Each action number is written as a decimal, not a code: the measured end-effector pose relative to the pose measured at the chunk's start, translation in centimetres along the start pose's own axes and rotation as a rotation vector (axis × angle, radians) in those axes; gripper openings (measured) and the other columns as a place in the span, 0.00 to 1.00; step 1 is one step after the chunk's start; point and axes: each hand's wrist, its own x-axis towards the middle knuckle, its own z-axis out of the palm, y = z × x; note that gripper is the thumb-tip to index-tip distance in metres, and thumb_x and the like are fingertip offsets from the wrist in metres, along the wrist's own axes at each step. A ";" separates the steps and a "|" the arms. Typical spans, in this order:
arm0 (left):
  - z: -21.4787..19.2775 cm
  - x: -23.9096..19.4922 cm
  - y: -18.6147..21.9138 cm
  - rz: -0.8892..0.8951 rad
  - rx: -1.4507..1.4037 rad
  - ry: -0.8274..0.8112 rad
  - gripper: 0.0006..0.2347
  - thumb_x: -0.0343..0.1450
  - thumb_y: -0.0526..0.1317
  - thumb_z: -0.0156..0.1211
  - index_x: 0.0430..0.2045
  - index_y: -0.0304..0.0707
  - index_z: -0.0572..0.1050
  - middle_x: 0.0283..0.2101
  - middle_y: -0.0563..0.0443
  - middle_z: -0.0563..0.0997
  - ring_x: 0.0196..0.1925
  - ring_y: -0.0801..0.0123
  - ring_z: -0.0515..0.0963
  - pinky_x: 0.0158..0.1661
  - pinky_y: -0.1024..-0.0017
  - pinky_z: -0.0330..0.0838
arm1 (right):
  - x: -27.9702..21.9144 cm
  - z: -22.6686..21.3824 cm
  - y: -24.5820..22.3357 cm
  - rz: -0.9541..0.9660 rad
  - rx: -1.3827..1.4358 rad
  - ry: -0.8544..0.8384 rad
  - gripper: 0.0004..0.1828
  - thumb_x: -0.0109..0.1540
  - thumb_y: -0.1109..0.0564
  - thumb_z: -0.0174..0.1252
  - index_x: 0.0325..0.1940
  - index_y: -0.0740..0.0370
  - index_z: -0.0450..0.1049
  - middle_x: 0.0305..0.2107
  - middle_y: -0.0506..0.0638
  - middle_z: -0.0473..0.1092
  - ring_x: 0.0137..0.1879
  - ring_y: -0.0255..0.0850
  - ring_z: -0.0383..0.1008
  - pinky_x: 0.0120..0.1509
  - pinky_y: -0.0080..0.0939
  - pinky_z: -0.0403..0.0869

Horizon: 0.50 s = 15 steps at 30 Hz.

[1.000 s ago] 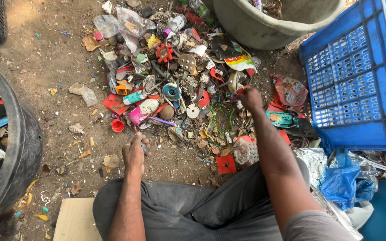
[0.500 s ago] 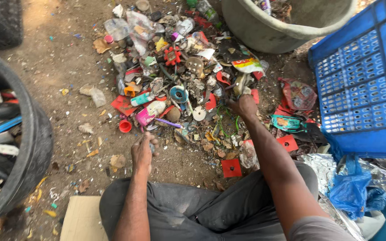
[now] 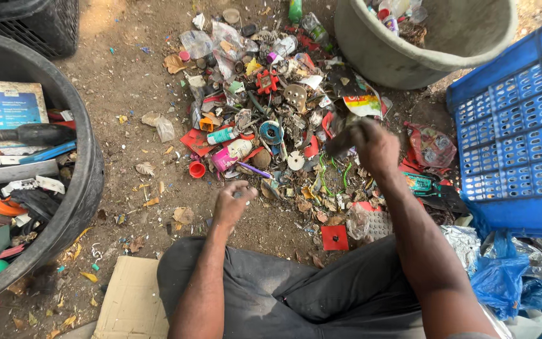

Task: The person sits on a piece of cardboard and sorts through a pile of mixed waste on the ground. They pick up various plastic items, examine them, and place selected pieces into a nearby blue crate or a large black bin.

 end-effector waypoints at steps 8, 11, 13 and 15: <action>3.3 -1.1 -1.0 0.426 0.414 0.063 0.27 0.63 0.52 0.74 0.47 0.30 0.73 0.50 0.36 0.74 0.47 0.57 0.80 0.45 0.59 0.80 | -1.8 8.3 -4.6 -0.046 0.506 -0.350 0.17 0.67 0.55 0.56 0.59 0.63 0.75 0.39 0.55 0.79 0.41 0.43 0.83 0.44 0.43 0.82; 2.5 0.2 -2.3 -0.021 0.264 0.008 0.22 0.64 0.56 0.65 0.41 0.39 0.78 0.34 0.48 0.82 0.32 0.60 0.84 0.36 0.60 0.84 | 6.1 14.1 0.7 0.209 0.297 0.122 0.11 0.69 0.56 0.60 0.48 0.67 0.82 0.40 0.57 0.80 0.39 0.43 0.80 0.42 0.43 0.79; 2.0 1.2 -2.7 -0.013 0.282 0.096 0.21 0.62 0.57 0.69 0.35 0.39 0.79 0.30 0.50 0.81 0.30 0.63 0.83 0.35 0.60 0.80 | 10.3 16.3 4.5 0.694 0.524 -0.016 0.14 0.68 0.54 0.59 0.53 0.66 0.77 0.36 0.59 0.79 0.34 0.40 0.78 0.34 0.40 0.76; 1.6 1.9 -3.0 -0.023 0.291 0.145 0.20 0.61 0.57 0.71 0.32 0.40 0.80 0.28 0.49 0.81 0.29 0.65 0.82 0.34 0.62 0.78 | 12.7 17.8 6.4 0.917 0.653 -0.063 0.13 0.66 0.52 0.60 0.50 0.62 0.78 0.35 0.57 0.79 0.32 0.42 0.73 0.32 0.42 0.71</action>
